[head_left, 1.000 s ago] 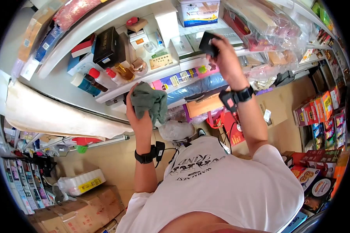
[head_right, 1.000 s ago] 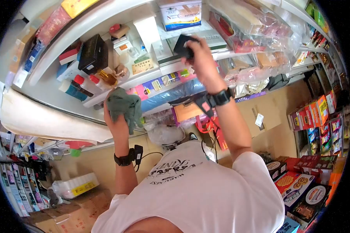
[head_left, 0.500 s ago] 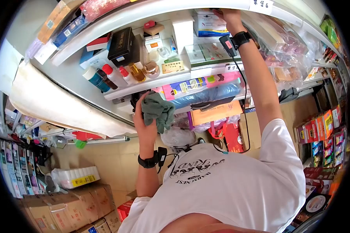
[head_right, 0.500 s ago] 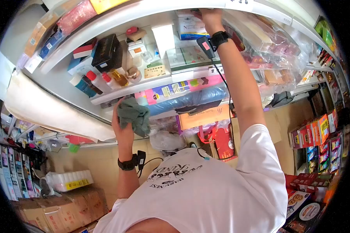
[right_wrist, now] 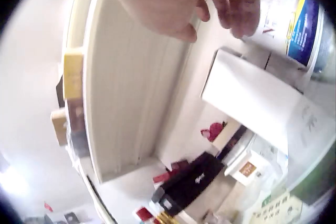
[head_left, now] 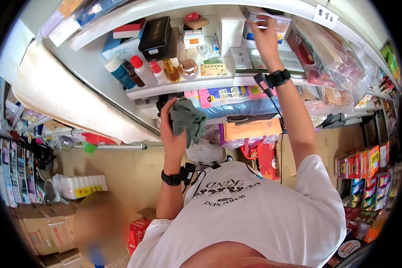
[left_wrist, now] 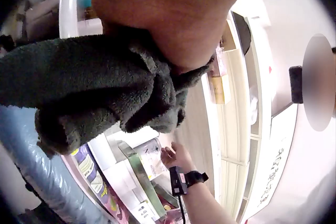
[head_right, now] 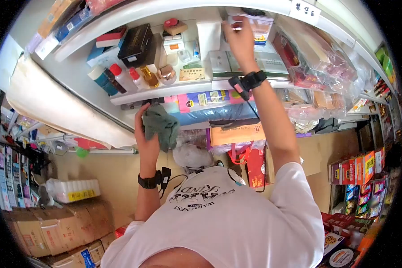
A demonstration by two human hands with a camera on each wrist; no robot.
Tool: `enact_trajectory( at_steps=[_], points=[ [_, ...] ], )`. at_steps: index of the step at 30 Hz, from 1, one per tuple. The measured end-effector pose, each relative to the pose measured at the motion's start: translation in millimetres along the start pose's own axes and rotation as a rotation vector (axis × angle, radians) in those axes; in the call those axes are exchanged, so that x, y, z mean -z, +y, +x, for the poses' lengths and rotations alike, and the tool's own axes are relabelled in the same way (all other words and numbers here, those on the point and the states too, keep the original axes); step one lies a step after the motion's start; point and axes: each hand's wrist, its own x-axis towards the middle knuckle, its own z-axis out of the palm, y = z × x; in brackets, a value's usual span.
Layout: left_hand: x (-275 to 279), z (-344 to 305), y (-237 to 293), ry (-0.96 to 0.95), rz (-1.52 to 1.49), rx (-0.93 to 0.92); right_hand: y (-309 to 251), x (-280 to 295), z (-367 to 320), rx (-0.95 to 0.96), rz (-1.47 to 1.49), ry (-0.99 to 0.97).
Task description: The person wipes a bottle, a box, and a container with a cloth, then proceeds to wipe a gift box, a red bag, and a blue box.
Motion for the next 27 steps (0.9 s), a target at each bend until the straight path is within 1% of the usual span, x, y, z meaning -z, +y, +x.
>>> enact_trajectory(
  at_steps=[2, 3, 4, 6, 7, 8, 10, 12, 14, 16, 18, 20, 21, 22, 23, 24, 26, 27],
  points=[
    [0.7, -1.0, -2.7, 0.031, -0.017, 0.047, -16.2, -25.1, -31.1, 0.172, -0.265, -0.069],
    [2.1, -0.8, -8.2, 0.036, -0.047, 0.052, -12.2, -34.3, -35.4, 0.455, -0.391, -0.059],
    [4.0, -1.2, -11.3, 0.040, -0.076, 0.055, -13.6, -42.9, -38.9, 0.450, -0.385, -0.072],
    [9.1, -3.8, -9.1, 0.048, -0.017, 0.053, -17.9, -57.1, -44.1, 0.309, -0.595, -0.122],
    [11.6, -4.7, -9.7, 0.024, -0.026, 0.060, -20.1, -62.2, -44.3, 0.305, -0.681, -0.129],
    [14.7, -7.3, -9.6, -0.003, -0.034, 0.070, -21.5, -66.5, -49.0, 0.299, -0.679, -0.134],
    [20.0, -12.5, -9.6, -0.002, -0.051, 0.090, -27.2, -80.2, -56.5, 0.219, -0.650, 0.011],
    [22.4, -15.8, -12.6, -0.003, -0.076, 0.110, -20.3, -79.3, -49.4, 0.223, -0.594, 0.037],
    [31.4, -20.7, -16.8, 0.009, 0.007, 0.091, -19.2, -76.9, -51.7, 0.225, -0.543, 0.060],
    [33.7, -20.6, -12.6, 0.037, -0.034, 0.111, -20.5, -72.4, -48.9, 0.144, -0.506, 0.049],
    [36.0, -19.6, -13.5, 0.063, -0.072, 0.130, -23.2, -70.4, -52.4, 0.154, -0.468, 0.038],
    [36.9, -18.7, -17.4, 0.110, -0.070, 0.121, -26.6, -66.7, -58.1, 0.231, -0.393, 0.072],
    [36.7, -19.5, -15.0, 0.105, -0.081, 0.151, -28.4, -67.0, -58.3, 0.231, -0.393, 0.072],
    [37.1, -19.8, -15.8, 0.104, -0.082, 0.153, -37.0, -66.8, -60.7, 0.221, -0.369, 0.121],
    [37.5, -18.7, -17.5, 0.111, -0.084, 0.130, -44.2, -65.1, -62.9, 0.210, -0.344, 0.172],
    [37.8, -17.0, -19.3, 0.122, -0.086, 0.106, -48.5, -63.4, -63.4, 0.210, -0.344, 0.172],
    [38.7, -14.8, -25.3, 0.106, -0.073, 0.095, -53.9, -54.7, -66.7, 0.220, -0.127, 0.218],
    [39.2, -14.4, -26.9, 0.108, -0.059, 0.082, -57.5, -54.1, -66.6, 0.241, 0.009, 0.196]
  ],
)
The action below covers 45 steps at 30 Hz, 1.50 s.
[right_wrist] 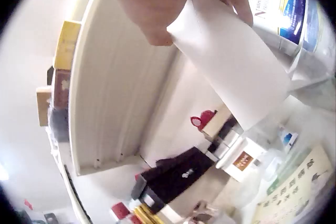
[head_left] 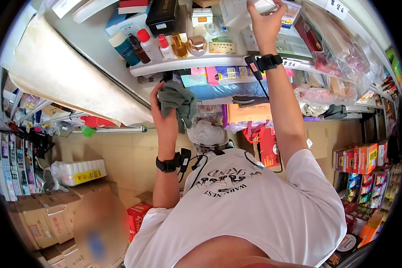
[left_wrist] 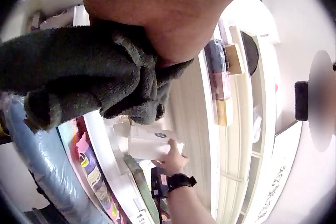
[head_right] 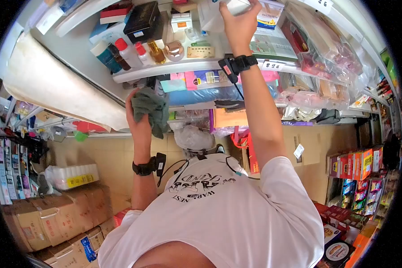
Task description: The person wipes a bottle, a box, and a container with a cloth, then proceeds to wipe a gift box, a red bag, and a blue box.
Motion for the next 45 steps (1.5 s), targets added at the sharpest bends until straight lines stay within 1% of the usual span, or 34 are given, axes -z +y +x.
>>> enact_trajectory(
  at_steps=[1, 3, 4, 5, 6, 7, 9, 11, 13, 14, 15, 16, 17, 18, 19, 20, 21, 23, 24, 26, 27, 29, 30, 31, 32, 33, 35, 37, 39, 40, 41, 43, 44, 45],
  points=[
    [-2.8, 0.3, 3.2, -0.014, 0.000, 0.000, -2.0, 6.9, -0.7, -0.004, -0.008, 0.011],
    [-8.4, -1.5, 12.1, 0.127, -0.137, 0.124, -9.3, 18.3, -5.2, -0.197, 0.171, 0.017],
    [-9.1, 0.3, 6.9, 0.109, -0.139, 0.125, -22.4, 29.9, -10.5, -0.419, 0.241, 0.001],
    [-7.7, 1.3, -2.3, 0.171, -0.173, 0.185, -20.5, 40.7, -12.2, -0.390, 0.181, -0.056],
    [-2.2, 2.1, -8.8, 0.243, -0.203, 0.245, -22.0, 44.0, -18.3, -0.448, 0.249, -0.037],
    [1.0, 6.4, -13.8, 0.225, -0.217, 0.248, -28.9, 55.9, -21.5, -0.497, 0.300, -0.005],
    [16.0, 5.3, -20.1, 0.024, -0.129, 0.161, -34.6, 82.2, -37.6, -0.556, 0.351, -0.068],
    [11.7, 10.1, -15.2, 0.029, -0.102, 0.155, -38.6, 89.1, -42.2, -0.550, 0.328, -0.069],
    [6.5, 18.4, 6.6, 0.074, -0.650, 0.409, -53.6, 110.5, -60.5, -0.630, 0.346, -0.181],
    [6.6, 20.3, 11.1, 0.074, -0.647, 0.417, -58.1, 118.6, -67.6, -0.648, 0.376, -0.215],
    [7.7, 15.7, 13.1, 0.003, -0.704, 0.365, -60.3, 129.7, -80.7, -0.691, 0.399, -0.246],
    [6.6, 20.4, 17.0, -0.068, -0.776, 0.282, -63.2, 132.3, -81.1, -0.686, 0.403, -0.283],
    [5.1, 20.9, 24.6, -0.068, -0.767, 0.301, -67.9, 137.6, -85.6, -0.702, 0.403, -0.317],
    [4.6, 15.0, 32.4, -0.054, -0.809, 0.299, -72.1, 148.5, -100.1, -0.689, 0.370, -0.405],
    [-2.0, 21.6, 39.9, -0.040, -0.878, 0.250, -74.4, 151.7, -97.2, -0.624, 0.344, -0.503],
    [-4.1, 24.5, 46.9, 0.053, -0.910, 0.301, -80.5, 155.2, -100.4, -0.541, 0.380, -0.575],
    [-7.8, 30.9, 62.4, -0.068, -0.937, 0.193, -92.7, 164.5, -107.0, -0.409, 0.243, -0.730],
    [-12.2, 35.0, 70.0, -0.074, -0.947, 0.134, -97.2, 165.3, -112.3, -0.379, 0.230, -0.754],
    [-13.1, 28.6, 76.7, -0.051, -0.934, 0.159, -97.0, 167.7, -119.2, -0.409, 0.236, -0.772],
    [-28.3, 25.8, 90.4, -0.071, -0.502, 0.046, -94.4, 169.8, -122.2, -0.054, 0.086, -0.850],
    [-44.0, 20.1, 78.9, -0.171, -0.133, -0.214, -93.1, 169.4, -127.9, -0.067, 0.093, -0.856],
    [-61.1, 10.0, 70.9, -0.216, -0.251, -0.215, -92.0, 162.7, -137.9, -0.047, 0.215, -0.702],
    [-71.3, 0.0, 61.0, -0.195, -0.201, -0.191, -96.6, 155.2, -148.4, -0.123, 0.170, -0.661],
    [-83.8, -6.2, 51.3, -0.172, -0.161, -0.180, -95.0, 154.3, -150.3, -0.148, 0.194, -0.660],
    [-92.4, -10.5, 47.5, -0.098, -0.201, -0.176, -93.1, 152.5, -158.7, -0.172, 0.186, -0.661],
    [-92.0, -12.0, 46.4, -0.100, -0.199, -0.175, -91.0, 151.8, -165.6, -0.195, 0.178, -0.662],
    [-90.3, -15.4, 50.0, -0.171, -0.021, -0.303, -89.5, 153.3, -166.3, -0.197, 0.237, -0.642],
    [-89.9, -19.8, 58.2, -0.137, 0.002, -0.303, -89.6, 156.0, -164.9, -0.211, 0.303, -0.634],
    [-87.6, -18.4, 61.4, -0.278, 0.141, -0.503, -89.3, 155.1, -153.9, 0.021, 0.159, -0.758],
    [-92.1, -22.0, 72.7, -0.291, 0.162, -0.554, -87.8, 155.3, -156.1, 0.029, 0.093, -0.825],
    [-95.7, -24.6, 77.3, -0.327, 0.165, -0.567, -78.1, 152.9, -163.4, 0.076, 0.153, -0.753],
    [-97.3, -20.2, 84.1, -0.380, 0.123, -0.526, -71.5, 148.4, -169.2, 0.082, 0.235, -0.672],
    [-93.0, -15.3, 77.7, -0.377, 0.127, -0.522, -73.4, 146.2, -169.1, 0.080, 0.240, -0.676],
    [-85.3, -3.7, 64.4, -0.322, 0.189, -0.480, -76.2, 143.4, -167.3, 0.116, 0.237, -0.642]
  ],
)
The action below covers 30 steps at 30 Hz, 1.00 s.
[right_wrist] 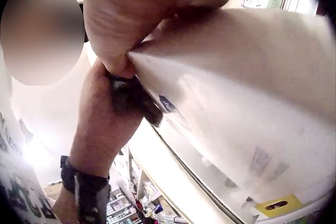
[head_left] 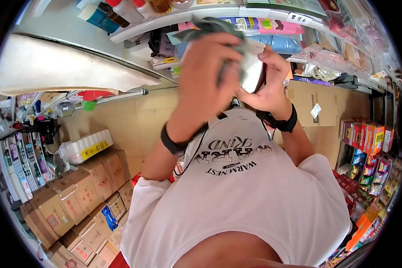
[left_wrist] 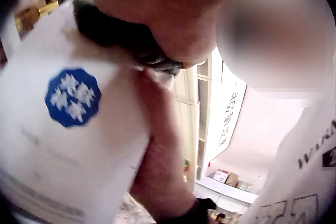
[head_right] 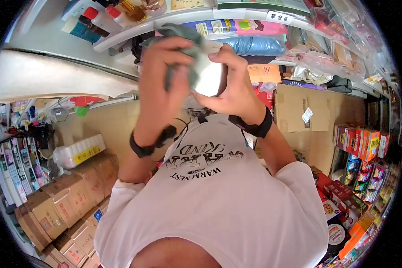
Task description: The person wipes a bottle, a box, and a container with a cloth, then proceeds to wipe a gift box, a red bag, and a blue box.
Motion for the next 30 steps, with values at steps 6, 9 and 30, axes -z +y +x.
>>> enact_trajectory(
  at_steps=[6, 9, 30],
  points=[
    [-10.6, 23.8, 12.8, -0.108, 0.134, -0.055, 11.7, -0.4, 5.2, -0.001, 0.004, -0.002],
    [-8.4, 26.9, 18.4, -0.182, 0.103, -0.079, 11.2, 4.8, 1.5, -0.035, 0.010, -0.013],
    [0.2, -18.6, -44.0, 0.055, -0.335, 0.170, -14.1, 12.0, 33.6, -0.287, 0.092, 0.594]
  ],
)
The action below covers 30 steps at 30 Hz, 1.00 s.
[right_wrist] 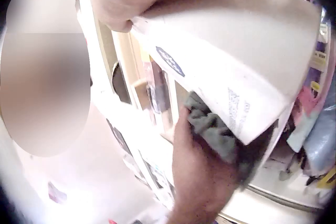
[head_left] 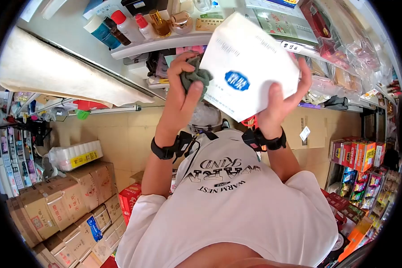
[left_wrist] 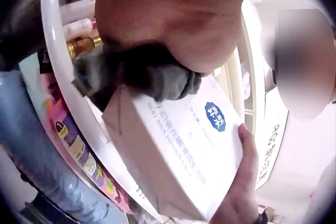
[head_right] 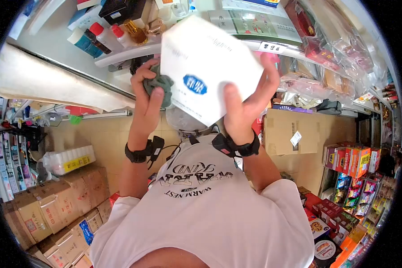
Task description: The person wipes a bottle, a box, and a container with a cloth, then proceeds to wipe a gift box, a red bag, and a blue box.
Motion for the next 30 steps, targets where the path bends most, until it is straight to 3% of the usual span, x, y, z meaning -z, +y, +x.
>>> enact_trajectory(
  at_steps=[1, 3, 8, 9, 12, 14, 16, 17, 20, 23, 26, 30],
  points=[
    [6.5, -5.2, -1.4, -0.085, 0.024, -0.002, -8.2, -2.3, 5.4, 0.005, -0.004, -0.001],
    [2.4, -9.4, -5.4, -0.048, 0.011, -0.075, -19.8, -4.9, 14.7, -0.287, 0.183, 0.104],
    [-7.7, -8.6, -5.5, 0.102, -0.081, -0.143, -11.7, -7.3, 18.0, -0.369, 0.327, 0.131],
    [-3.8, -8.9, -1.2, 0.106, -0.102, -0.097, -11.1, -6.8, 17.7, -0.358, 0.352, 0.089],
    [6.9, -12.8, 2.1, 0.075, 0.037, -0.206, -11.5, -5.2, 23.4, -0.377, 0.392, -0.059],
    [3.9, -14.6, 1.3, 0.128, 0.020, -0.224, -2.6, 6.3, 11.6, -0.543, 0.583, -0.132],
    [3.7, -15.2, -6.7, 0.289, 0.001, -0.208, -5.9, 12.3, 1.3, -0.713, 0.214, -0.392],
    [5.4, -13.6, -6.3, 0.319, 0.004, -0.186, -22.8, 4.3, 8.6, -0.889, 0.117, -0.465],
    [21.2, -18.8, -8.1, 0.288, 0.076, -0.044, -17.1, -0.5, 3.1, -0.800, 0.103, -0.484],
    [19.8, -24.9, -2.3, 0.437, -0.019, -0.007, -10.6, 0.4, 18.9, -0.849, 0.204, -0.252],
    [27.6, -34.3, -4.6, 0.549, -0.017, 0.006, -6.7, -0.4, 59.7, -0.758, 0.099, -0.198],
    [34.9, -44.3, -6.9, 0.648, -0.081, 0.082, 6.9, -12.6, 105.5, -0.762, 0.270, -0.340]
  ],
)
